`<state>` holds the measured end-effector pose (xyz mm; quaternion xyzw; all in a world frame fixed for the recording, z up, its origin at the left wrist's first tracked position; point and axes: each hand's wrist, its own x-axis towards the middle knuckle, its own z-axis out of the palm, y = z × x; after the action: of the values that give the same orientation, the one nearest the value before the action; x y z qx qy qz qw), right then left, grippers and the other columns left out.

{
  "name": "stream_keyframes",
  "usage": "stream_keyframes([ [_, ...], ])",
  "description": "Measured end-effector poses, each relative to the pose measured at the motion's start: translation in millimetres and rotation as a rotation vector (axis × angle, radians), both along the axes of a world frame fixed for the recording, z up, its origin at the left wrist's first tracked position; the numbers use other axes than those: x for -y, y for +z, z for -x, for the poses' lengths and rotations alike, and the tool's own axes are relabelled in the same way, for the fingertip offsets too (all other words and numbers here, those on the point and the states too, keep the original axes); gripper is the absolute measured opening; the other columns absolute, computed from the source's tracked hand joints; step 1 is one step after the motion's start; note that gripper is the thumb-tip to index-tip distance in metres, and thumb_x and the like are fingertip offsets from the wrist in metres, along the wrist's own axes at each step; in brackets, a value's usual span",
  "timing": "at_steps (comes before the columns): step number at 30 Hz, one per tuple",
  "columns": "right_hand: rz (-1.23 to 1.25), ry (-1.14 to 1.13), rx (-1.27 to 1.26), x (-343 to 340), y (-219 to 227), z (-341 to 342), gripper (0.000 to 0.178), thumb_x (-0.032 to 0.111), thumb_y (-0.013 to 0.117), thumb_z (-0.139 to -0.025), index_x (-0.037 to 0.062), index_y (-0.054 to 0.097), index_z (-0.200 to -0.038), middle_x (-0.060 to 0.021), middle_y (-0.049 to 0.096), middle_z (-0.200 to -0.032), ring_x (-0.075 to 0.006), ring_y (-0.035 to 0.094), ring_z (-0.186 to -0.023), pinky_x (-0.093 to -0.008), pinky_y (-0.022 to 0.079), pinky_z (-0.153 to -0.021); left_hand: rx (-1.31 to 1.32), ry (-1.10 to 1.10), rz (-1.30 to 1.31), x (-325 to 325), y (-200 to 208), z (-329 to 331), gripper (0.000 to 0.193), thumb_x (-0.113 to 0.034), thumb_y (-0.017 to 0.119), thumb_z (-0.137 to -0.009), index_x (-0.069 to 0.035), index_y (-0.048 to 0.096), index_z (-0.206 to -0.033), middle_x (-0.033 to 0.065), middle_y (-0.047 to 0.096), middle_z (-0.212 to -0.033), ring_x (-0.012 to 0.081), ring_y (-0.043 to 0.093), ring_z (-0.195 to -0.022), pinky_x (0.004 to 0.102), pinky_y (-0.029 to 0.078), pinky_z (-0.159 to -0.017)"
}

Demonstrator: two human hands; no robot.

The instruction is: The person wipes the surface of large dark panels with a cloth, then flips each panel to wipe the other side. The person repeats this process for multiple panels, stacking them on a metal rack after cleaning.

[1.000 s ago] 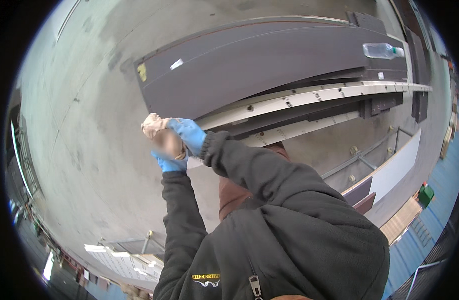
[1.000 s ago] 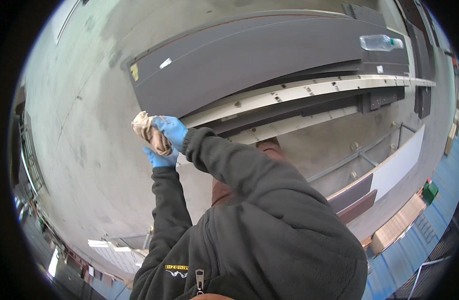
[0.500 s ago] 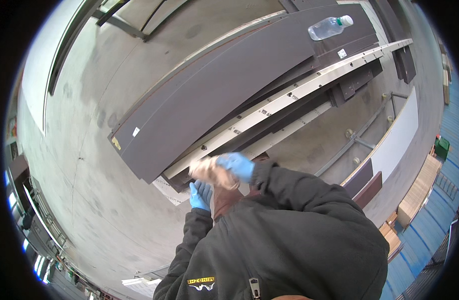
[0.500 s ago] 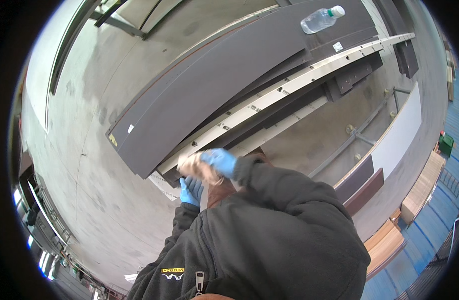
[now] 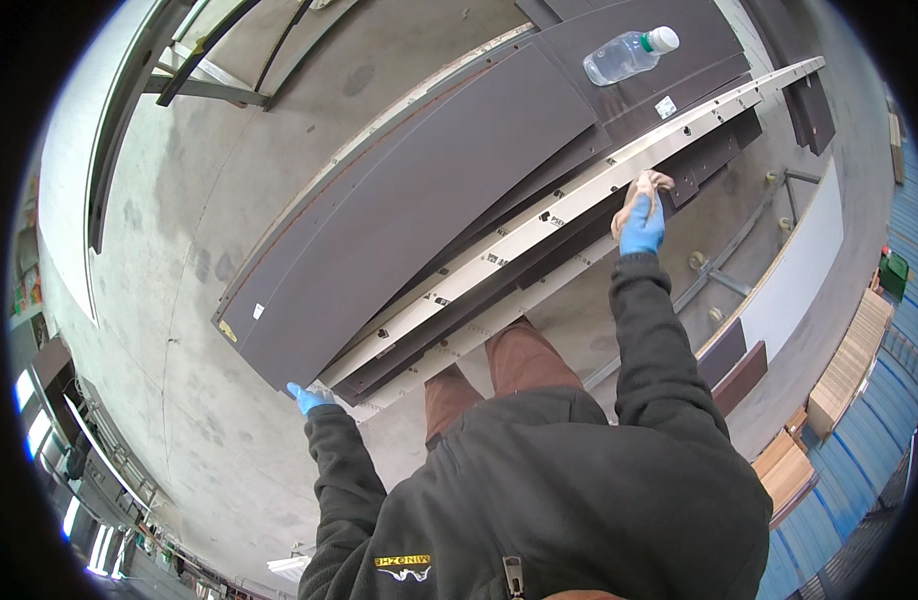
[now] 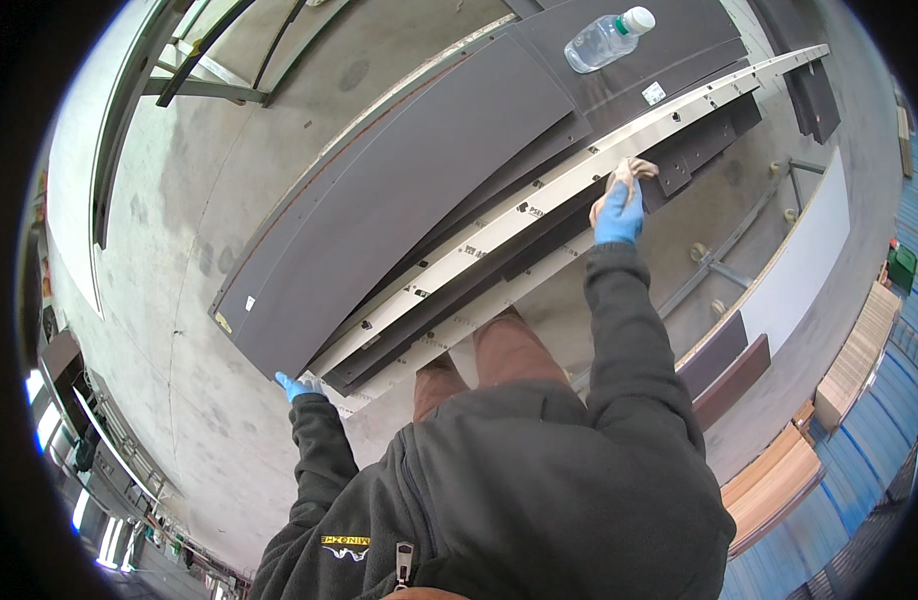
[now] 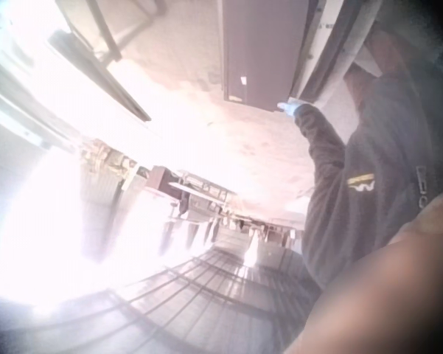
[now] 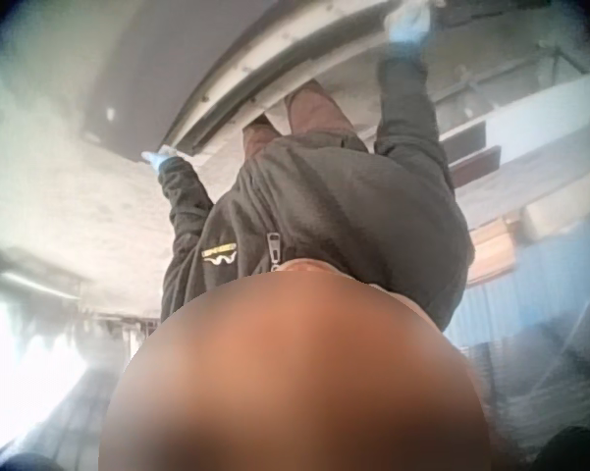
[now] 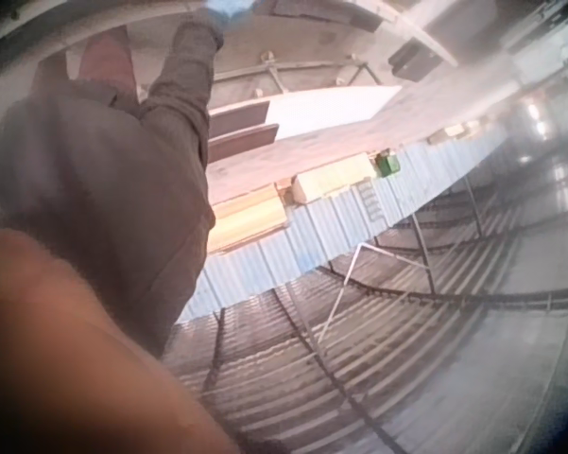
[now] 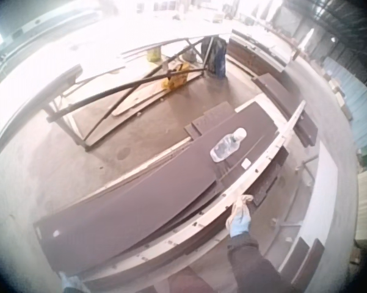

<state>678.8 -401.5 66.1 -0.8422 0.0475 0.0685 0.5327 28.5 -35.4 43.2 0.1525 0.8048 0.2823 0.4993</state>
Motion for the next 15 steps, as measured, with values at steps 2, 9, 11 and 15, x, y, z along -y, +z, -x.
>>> stream_keyframes([
  [2, 0.18, 0.102, -0.01, -9, -30, -23, 0.054, 0.037, 0.062, -0.106, -0.0037, 0.057, -0.142, -0.0211, 0.063, -0.138, -0.0279, 0.057, -0.13, -0.0371, 0.044, -0.11, -0.185, -0.074, -0.016, -14, 4, 4, 0.072, -0.06, 0.048, -0.107, -0.003, 0.054, -0.152, 0.0124, 0.06, -0.149, 0.0275, 0.056, -0.136, 0.0381, 0.041, -0.117],
  [9, 0.624, 0.284, 0.356, -34, -33, -8, 0.069, 0.037, 0.081, -0.087, -0.0035, 0.056, -0.137, -0.0347, 0.049, -0.15, -0.0511, 0.044, -0.141, -0.0574, 0.041, -0.115, -0.629, -0.309, 0.098, -39, 20, 18, 0.074, -0.057, 0.052, -0.107, 0.007, 0.057, -0.144, 0.0187, 0.066, -0.139, 0.032, 0.061, -0.127, 0.0405, 0.046, -0.111],
  [11, 0.667, 0.288, 0.497, -36, -18, 16, 0.067, 0.031, 0.079, -0.088, -0.0058, 0.055, -0.14, -0.0348, 0.049, -0.151, -0.0511, 0.045, -0.14, -0.0571, 0.041, -0.115, -0.448, -0.213, -0.022, -39, 20, 22, 0.065, -0.054, 0.058, -0.106, 0.003, 0.061, -0.138, 0.0158, 0.069, -0.135, 0.0307, 0.064, -0.122, 0.0405, 0.049, -0.108],
  [15, 0.332, 0.402, 0.411, -52, -12, 78, 0.062, 0.026, 0.075, -0.092, -0.0087, 0.055, -0.139, -0.0346, 0.05, -0.15, -0.0505, 0.045, -0.142, -0.054, 0.037, -0.12, 0.3, 0.276, -0.044, -44, 13, 39, 0.055, -0.048, 0.066, -0.102, -0.006, 0.063, -0.138, 0.0109, 0.069, -0.138, 0.0299, 0.062, -0.126, 0.0442, 0.051, -0.11],
])
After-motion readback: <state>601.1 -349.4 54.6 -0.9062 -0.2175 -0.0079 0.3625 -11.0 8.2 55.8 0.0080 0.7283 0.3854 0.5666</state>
